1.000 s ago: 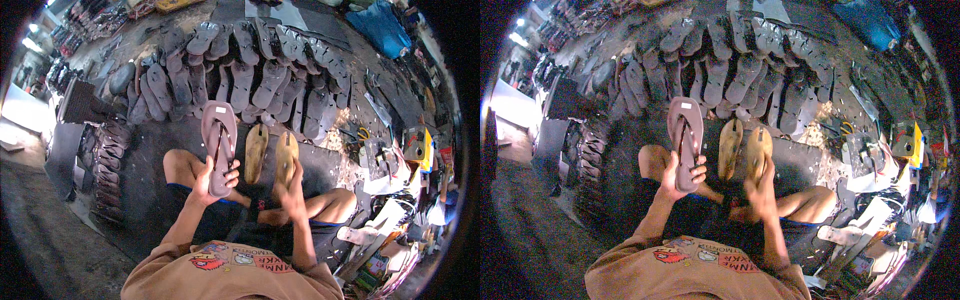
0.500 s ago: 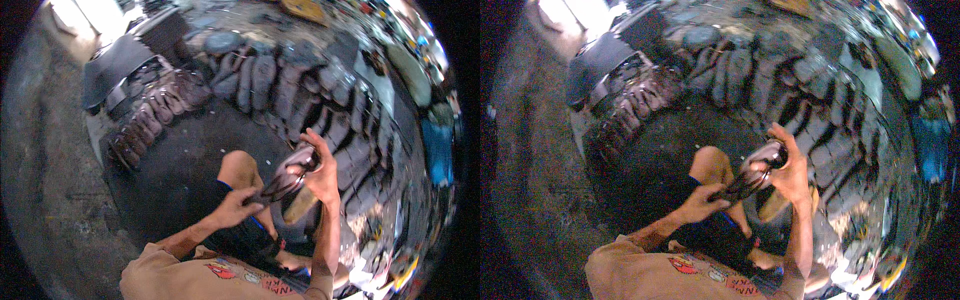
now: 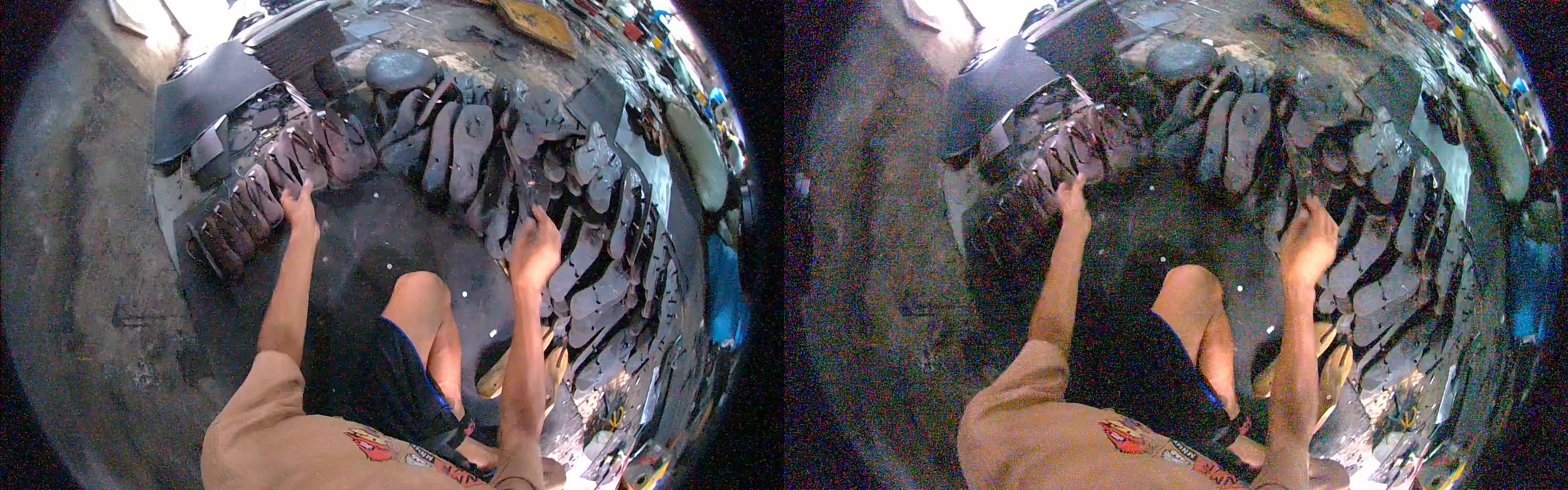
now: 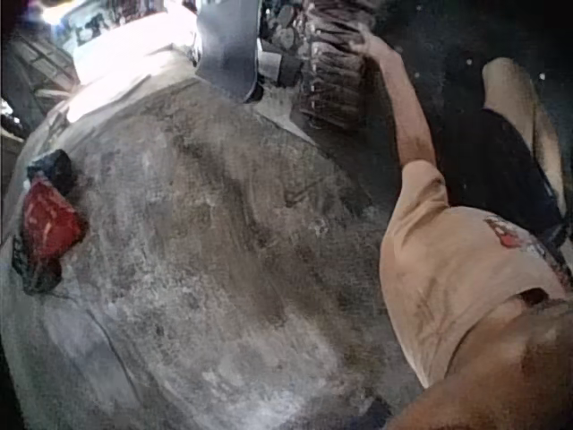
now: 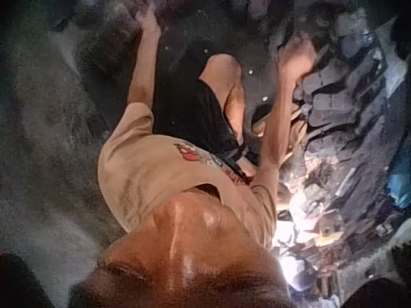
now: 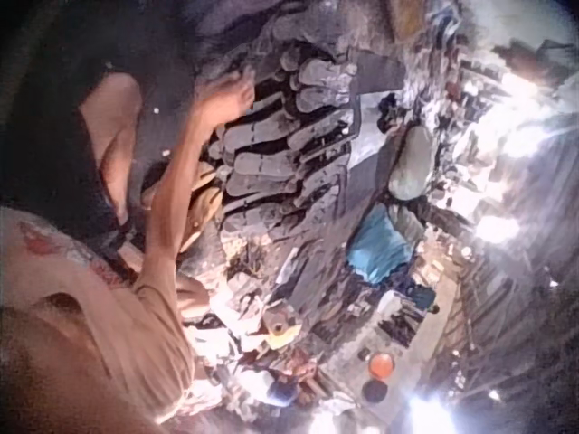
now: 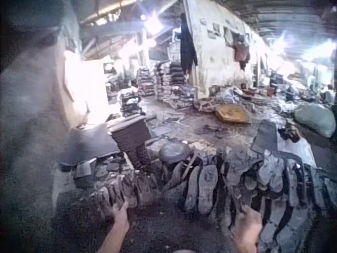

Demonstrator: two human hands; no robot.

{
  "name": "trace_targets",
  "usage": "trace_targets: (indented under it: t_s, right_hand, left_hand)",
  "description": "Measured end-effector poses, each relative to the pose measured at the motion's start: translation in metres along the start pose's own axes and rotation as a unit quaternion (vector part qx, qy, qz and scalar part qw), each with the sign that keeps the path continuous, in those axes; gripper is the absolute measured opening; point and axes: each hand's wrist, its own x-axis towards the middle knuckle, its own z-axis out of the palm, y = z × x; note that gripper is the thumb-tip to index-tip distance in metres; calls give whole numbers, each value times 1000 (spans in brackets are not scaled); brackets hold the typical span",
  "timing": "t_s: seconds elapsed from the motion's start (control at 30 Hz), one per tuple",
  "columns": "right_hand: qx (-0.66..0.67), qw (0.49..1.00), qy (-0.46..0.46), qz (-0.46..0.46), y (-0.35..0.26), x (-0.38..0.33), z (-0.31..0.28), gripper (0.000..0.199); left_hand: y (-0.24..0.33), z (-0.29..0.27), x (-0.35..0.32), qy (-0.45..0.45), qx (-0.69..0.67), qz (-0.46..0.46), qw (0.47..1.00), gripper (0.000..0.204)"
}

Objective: The person applies adhesive to flip-flop soles and presses the straps onto the soles, repeating the process for multiple pairs. The person handles flip-flop soles and straps, using a small container of adhesive and a wooden block to press the parts together.

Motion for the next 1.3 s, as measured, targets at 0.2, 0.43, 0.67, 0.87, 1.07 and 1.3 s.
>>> trace_targets:
  t_s: [0.2, 0.43, 0.67, 0.87, 1.07, 1.3]
  right_hand:
    - [178, 967, -80, 163, -10, -48, -74, 33]
    - [-102, 984, -145, 4, 11, -21, 1, 78]
    - [-14, 996, 20, -84, -13, 1, -27, 40]
    - [323, 900, -11, 293, -57, -151, -157, 25]
    - [318, 892, -1, 322, -27, -232, -211, 35]
    - [167, 985, 9, 38, -39, -179, -350, 47]
  left_hand:
    - [25, 14, -220, -303, -59, -20, 951, 49]
    - [48, 27, -278, -357, -105, 8, 928, 22]
    - [54, 23, -291, -335, -152, -117, 922, 27]
    - [56, 39, -331, -419, -206, -132, 875, 47]
    - [115, 22, -441, -697, -155, 37, 700, 32]
    - [137, 29, -501, -771, -62, 360, 522, 37]
